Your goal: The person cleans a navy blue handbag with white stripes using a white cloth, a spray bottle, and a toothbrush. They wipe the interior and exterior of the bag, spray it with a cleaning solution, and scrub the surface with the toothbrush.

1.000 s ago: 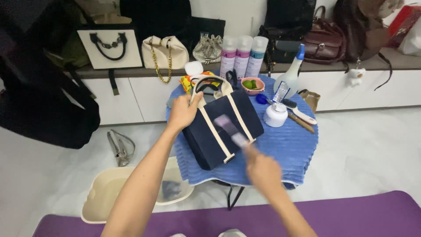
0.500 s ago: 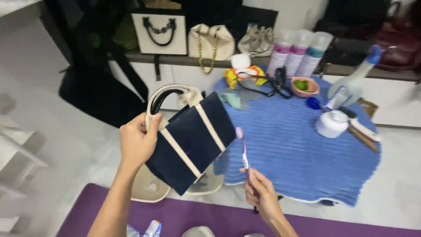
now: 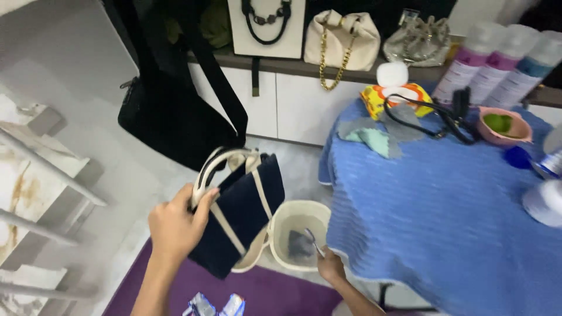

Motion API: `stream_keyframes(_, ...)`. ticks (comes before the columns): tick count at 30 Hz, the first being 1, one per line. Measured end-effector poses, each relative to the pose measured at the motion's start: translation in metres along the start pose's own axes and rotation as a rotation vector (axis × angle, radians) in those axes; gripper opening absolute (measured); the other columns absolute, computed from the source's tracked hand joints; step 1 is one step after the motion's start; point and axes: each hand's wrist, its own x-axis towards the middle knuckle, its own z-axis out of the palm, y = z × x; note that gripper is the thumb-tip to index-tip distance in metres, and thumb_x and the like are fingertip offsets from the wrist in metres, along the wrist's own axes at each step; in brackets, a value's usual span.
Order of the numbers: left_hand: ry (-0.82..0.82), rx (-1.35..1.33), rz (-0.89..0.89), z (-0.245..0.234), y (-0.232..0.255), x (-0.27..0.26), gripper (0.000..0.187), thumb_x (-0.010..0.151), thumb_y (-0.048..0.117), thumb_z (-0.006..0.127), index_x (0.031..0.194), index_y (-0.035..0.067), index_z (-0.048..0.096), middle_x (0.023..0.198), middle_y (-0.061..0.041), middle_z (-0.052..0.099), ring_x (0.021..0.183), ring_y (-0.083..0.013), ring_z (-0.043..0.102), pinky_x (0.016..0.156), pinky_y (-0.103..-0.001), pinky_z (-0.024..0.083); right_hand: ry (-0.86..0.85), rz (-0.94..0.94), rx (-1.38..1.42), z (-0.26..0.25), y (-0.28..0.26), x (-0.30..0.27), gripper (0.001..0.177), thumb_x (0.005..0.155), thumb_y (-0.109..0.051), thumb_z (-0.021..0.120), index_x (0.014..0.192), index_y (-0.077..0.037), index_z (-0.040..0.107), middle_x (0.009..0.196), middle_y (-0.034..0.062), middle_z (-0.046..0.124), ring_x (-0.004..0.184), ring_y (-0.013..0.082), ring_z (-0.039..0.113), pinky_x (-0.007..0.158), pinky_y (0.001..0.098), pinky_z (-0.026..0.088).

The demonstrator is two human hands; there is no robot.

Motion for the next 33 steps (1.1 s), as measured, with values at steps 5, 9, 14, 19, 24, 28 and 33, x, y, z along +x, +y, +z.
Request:
stream_keyframes(5, -0.031, 0.058, -0.095, 0.020, -0.016, -0.007, 0.035, 0.090, 0.033, 0.078, 0.077, 0.001, 0.072, 0.042, -0.007, 0.058, 0.028, -0.0175, 0.048, 0.035, -0.029, 0.034, 0.048, 0.089, -0.106, 0.046, -0.024, 0.060, 0.047, 0.102, -0.035, 0.046, 0.149, -0.031, 0.046, 0.135, 0.0007, 0.064, 0.117, 0.0275, 0.067, 0.096, 0.0427, 0.055)
stream_keyframes(9, -0.043, 0.105, -0.098, 0.044, -0.016, -0.026, 0.035, 0.090, 0.031, 0.079, 0.078, -0.002, 0.073, 0.043, -0.009, 0.060, 0.028, -0.0178, 0.048, 0.035, -0.027, 0.034, -0.216, -0.073, 0.096, 0.073, -0.010, 0.072, 0.043, 0.092, -0.018, 0.055, 0.134, -0.022, 0.064, 0.117, 0.0033, 0.071, 0.099, 0.0198, 0.070, 0.089, 0.0307, 0.055)
stream_keyframes(14, -0.001, 0.062, -0.109, 0.055, 0.006, -0.042, 0.033, 0.091, 0.029, 0.078, 0.081, -0.002, 0.074, 0.043, -0.009, 0.057, 0.028, -0.0185, 0.046, 0.036, -0.029, 0.034, -0.595, 0.298, 0.994, -0.012, -0.044, 0.004, 0.016, 0.106, -0.018, 0.053, 0.110, -0.007, 0.064, 0.075, 0.0049, 0.051, 0.044, 0.0072, 0.030, 0.036, 0.0213, 0.014)
stream_keyframes(19, 0.077, 0.026, -0.167, 0.049, 0.040, -0.051, 0.041, 0.100, 0.032, 0.073, 0.076, -0.001, 0.071, 0.045, -0.007, 0.054, 0.032, -0.0164, 0.039, 0.037, -0.030, 0.031, -0.590, 0.274, 1.066, -0.060, -0.064, -0.044, 0.038, 0.108, -0.023, 0.046, 0.141, -0.007, 0.050, 0.093, 0.0142, 0.066, 0.046, 0.0095, 0.033, 0.041, 0.0235, 0.018)
stream_keyframes(24, 0.141, 0.093, -0.118, 0.039, 0.071, -0.060, 0.044, 0.106, 0.035, 0.068, 0.078, 0.001, 0.071, 0.046, -0.005, 0.051, 0.033, -0.0162, 0.040, 0.040, -0.029, 0.033, -0.244, -0.156, 0.272, -0.043, -0.005, -0.019, 0.043, 0.097, -0.012, 0.050, 0.140, -0.008, 0.055, 0.112, 0.0151, 0.069, 0.079, 0.0228, 0.057, 0.067, 0.0338, 0.037)
stream_keyframes(28, 0.079, 0.101, -0.207, 0.057, 0.075, -0.063, 0.047, 0.106, 0.038, 0.061, 0.079, 0.002, 0.072, 0.050, -0.009, 0.057, 0.038, -0.0220, 0.049, 0.045, -0.033, 0.040, -0.118, -0.434, -0.383, -0.031, 0.030, 0.005, 0.055, 0.099, -0.019, 0.048, 0.152, -0.005, 0.039, 0.150, 0.0228, 0.041, 0.137, 0.0395, 0.044, 0.112, 0.0478, 0.038)
stream_keyframes(33, -0.043, 0.036, -0.331, 0.105, 0.019, -0.057, 0.054, 0.106, 0.041, 0.056, 0.075, -0.001, 0.068, 0.058, -0.012, 0.059, 0.049, -0.0246, 0.054, 0.055, -0.037, 0.046, -0.444, -0.121, 0.237, -0.041, 0.043, 0.015, 0.020, 0.097, -0.028, 0.065, 0.102, -0.012, 0.077, 0.078, 0.0002, 0.063, 0.054, 0.0114, 0.053, 0.049, 0.0261, 0.045)
